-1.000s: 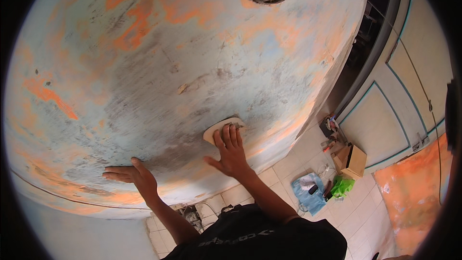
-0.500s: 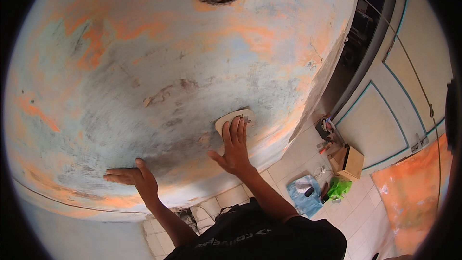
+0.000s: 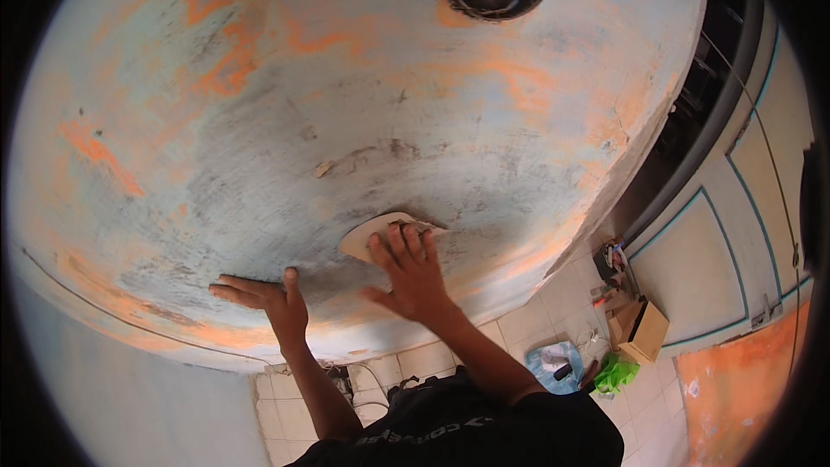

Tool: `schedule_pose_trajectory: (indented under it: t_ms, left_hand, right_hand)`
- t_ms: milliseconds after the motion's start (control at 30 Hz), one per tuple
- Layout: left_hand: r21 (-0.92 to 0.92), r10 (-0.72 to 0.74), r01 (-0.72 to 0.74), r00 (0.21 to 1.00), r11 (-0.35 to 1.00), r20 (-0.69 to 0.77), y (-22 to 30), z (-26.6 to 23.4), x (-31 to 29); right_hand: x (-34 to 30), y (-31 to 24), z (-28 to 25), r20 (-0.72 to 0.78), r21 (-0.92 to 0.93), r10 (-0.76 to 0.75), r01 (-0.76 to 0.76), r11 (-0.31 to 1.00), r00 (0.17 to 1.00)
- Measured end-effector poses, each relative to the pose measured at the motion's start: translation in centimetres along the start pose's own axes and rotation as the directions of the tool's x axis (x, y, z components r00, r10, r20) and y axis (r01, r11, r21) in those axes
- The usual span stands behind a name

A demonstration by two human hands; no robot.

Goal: The person sands a wall with sandpaper by hand, rubbing it across different areas of the surface.

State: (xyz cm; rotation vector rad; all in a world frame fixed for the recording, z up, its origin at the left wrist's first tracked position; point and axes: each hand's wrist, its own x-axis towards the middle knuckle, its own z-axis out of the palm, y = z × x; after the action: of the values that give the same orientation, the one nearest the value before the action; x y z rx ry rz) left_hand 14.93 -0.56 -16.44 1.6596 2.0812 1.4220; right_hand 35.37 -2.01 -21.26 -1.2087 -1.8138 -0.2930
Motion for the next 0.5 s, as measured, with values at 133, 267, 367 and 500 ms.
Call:
schedule_pose_trajectory:
  t_ms: [133,267,367,500]
  left_hand:
    - [0.147,0.192,-0.166,0.962,0.975,-0.191,-2.9,0.1,0.7]
    - [0.134,0.237,-0.214,0.953,0.968,-0.189,-3.3,-0.3,0.4]
    - [0.127,0.252,-0.232,0.952,0.964,-0.176,-2.7,0.0,0.3]
    - [0.156,0.243,-0.218,0.956,0.964,-0.165,-3.0,0.0,0.4]
  right_hand:
    - [1.4,4.9,-1.6,-0.203,-0.257,-0.069,0.014,0.966,0.977]
    - [4.5,6.7,-7.3,-0.413,-0.072,0.158,-0.205,0.976,0.897]
    - [5.3,5.3,-6.4,-0.514,0.05,0.223,-0.23,0.972,0.828]
    - [4.1,0.8,-3.8,0.053,-0.111,-0.177,0.182,0.977,0.983]
